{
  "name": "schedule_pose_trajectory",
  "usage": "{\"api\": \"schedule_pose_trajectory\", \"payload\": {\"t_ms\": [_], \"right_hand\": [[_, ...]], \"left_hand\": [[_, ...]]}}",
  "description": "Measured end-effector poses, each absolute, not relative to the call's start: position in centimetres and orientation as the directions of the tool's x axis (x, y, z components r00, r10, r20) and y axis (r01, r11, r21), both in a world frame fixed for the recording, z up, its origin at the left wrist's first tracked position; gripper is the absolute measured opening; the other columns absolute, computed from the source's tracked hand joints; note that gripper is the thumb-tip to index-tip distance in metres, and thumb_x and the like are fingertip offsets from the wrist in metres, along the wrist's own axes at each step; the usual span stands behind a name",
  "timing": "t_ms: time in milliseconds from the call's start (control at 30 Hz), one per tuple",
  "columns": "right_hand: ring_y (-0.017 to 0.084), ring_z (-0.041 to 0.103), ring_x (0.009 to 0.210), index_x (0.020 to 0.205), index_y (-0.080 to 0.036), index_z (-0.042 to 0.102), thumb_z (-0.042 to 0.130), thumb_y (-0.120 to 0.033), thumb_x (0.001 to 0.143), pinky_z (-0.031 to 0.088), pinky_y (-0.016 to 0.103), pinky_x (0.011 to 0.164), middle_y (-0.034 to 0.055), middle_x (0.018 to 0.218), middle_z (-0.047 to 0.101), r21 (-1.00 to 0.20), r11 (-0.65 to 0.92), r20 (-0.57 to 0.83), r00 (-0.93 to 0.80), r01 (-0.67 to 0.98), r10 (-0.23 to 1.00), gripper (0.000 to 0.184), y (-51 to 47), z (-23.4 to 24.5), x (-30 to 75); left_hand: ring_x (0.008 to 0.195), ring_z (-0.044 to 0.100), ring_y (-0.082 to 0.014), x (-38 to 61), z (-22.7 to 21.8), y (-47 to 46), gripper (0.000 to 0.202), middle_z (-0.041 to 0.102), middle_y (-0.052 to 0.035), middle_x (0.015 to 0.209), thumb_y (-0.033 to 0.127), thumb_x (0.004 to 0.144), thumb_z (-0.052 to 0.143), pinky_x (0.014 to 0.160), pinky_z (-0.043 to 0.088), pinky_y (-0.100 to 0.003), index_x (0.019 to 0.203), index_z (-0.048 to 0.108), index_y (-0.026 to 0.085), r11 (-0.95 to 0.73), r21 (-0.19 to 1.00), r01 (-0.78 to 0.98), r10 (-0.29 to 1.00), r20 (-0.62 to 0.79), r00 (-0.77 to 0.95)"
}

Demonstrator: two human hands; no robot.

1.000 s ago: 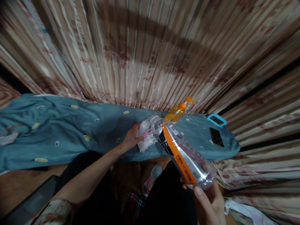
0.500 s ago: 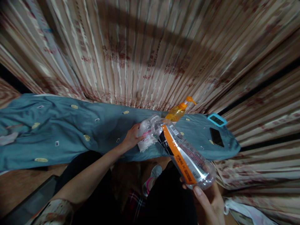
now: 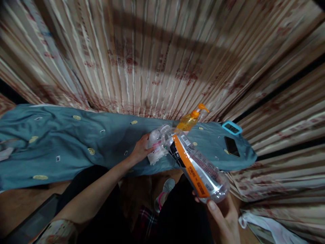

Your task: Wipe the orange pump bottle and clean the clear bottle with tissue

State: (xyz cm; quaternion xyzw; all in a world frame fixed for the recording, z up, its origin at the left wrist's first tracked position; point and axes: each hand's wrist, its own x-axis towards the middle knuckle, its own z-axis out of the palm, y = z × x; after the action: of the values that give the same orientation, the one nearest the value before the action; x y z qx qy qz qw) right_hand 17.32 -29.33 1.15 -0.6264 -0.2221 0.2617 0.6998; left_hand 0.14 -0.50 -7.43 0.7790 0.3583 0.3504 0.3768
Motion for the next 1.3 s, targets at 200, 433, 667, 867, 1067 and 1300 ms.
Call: {"api": "schedule_pose_trajectory", "payload": {"t_ms": [200,433,667,867,1067,1300], "right_hand": [[0.025,0.072,0.080,0.142,-0.017,0.057,0.083,-0.042,0.079,0.059,0.032,0.066,0.0155,0.115,0.071,-0.995,0.080,0.006,0.753,-0.062,0.658,0.072,-29.3,1.5,16.3],[0.027,0.073,0.081,0.137,-0.016,0.059,0.085,-0.043,0.077,0.060,0.035,0.067,0.0162,0.112,0.072,-0.995,0.078,0.003,0.750,-0.065,0.662,0.071,-29.4,0.9,16.6],[0.023,0.074,0.080,0.126,-0.016,0.063,0.086,-0.044,0.077,0.061,0.029,0.073,0.0107,0.099,0.075,-0.987,0.092,-0.042,0.774,-0.129,0.632,0.061,-28.3,2.3,14.7],[0.032,0.076,0.080,0.111,-0.017,0.070,0.090,-0.037,0.071,0.064,0.042,0.068,0.0152,0.103,0.075,-0.978,0.115,-0.047,0.717,-0.176,0.696,0.049,-29.1,-0.7,18.0],[0.031,0.076,0.082,0.110,-0.016,0.073,0.087,-0.035,0.075,0.064,0.041,0.070,0.0151,0.100,0.076,-0.971,0.122,-0.053,0.684,-0.206,0.728,0.043,-29.4,-2.2,19.7],[0.023,0.075,0.080,0.110,-0.020,0.073,0.084,-0.040,0.079,0.062,0.027,0.070,0.0090,0.099,0.076,-0.967,0.146,-0.065,0.751,-0.211,0.657,0.038,-28.2,0.4,16.4]], "left_hand": [[0.123,0.062,-0.0314,0.2,-7.6,-0.4,0.059,0.065,-0.0117,0.132,0.026,0.076,0.081,0.109,0.049,-0.049,0.129,0.057,0.018,-0.455,0.839,0.299,0.828,0.276,0.488],[0.121,0.064,-0.0311,0.2,-7.6,-0.3,0.056,0.068,-0.0098,0.127,0.027,0.075,0.080,0.107,0.051,-0.048,0.127,0.059,0.020,-0.461,0.842,0.282,0.830,0.296,0.473],[0.120,0.065,-0.0310,0.3,-7.4,-0.3,0.053,0.068,-0.0101,0.126,0.026,0.075,0.080,0.106,0.052,-0.047,0.123,0.060,0.019,-0.487,0.828,0.279,0.819,0.321,0.475],[0.119,0.065,-0.0307,0.3,-7.2,-0.5,0.057,0.069,-0.0089,0.125,0.024,0.072,0.080,0.106,0.052,-0.048,0.125,0.060,0.020,-0.466,0.840,0.277,0.832,0.310,0.460],[0.120,0.065,-0.0313,0.3,-7.1,-0.8,0.065,0.069,-0.0074,0.125,0.020,0.066,0.083,0.106,0.052,-0.047,0.126,0.060,0.022,-0.423,0.865,0.271,0.847,0.271,0.456],[0.120,0.065,-0.0302,0.4,-7.0,-0.9,0.060,0.070,-0.0077,0.124,0.018,0.069,0.080,0.106,0.052,-0.046,0.125,0.060,0.021,-0.406,0.875,0.262,0.854,0.262,0.449]]}}
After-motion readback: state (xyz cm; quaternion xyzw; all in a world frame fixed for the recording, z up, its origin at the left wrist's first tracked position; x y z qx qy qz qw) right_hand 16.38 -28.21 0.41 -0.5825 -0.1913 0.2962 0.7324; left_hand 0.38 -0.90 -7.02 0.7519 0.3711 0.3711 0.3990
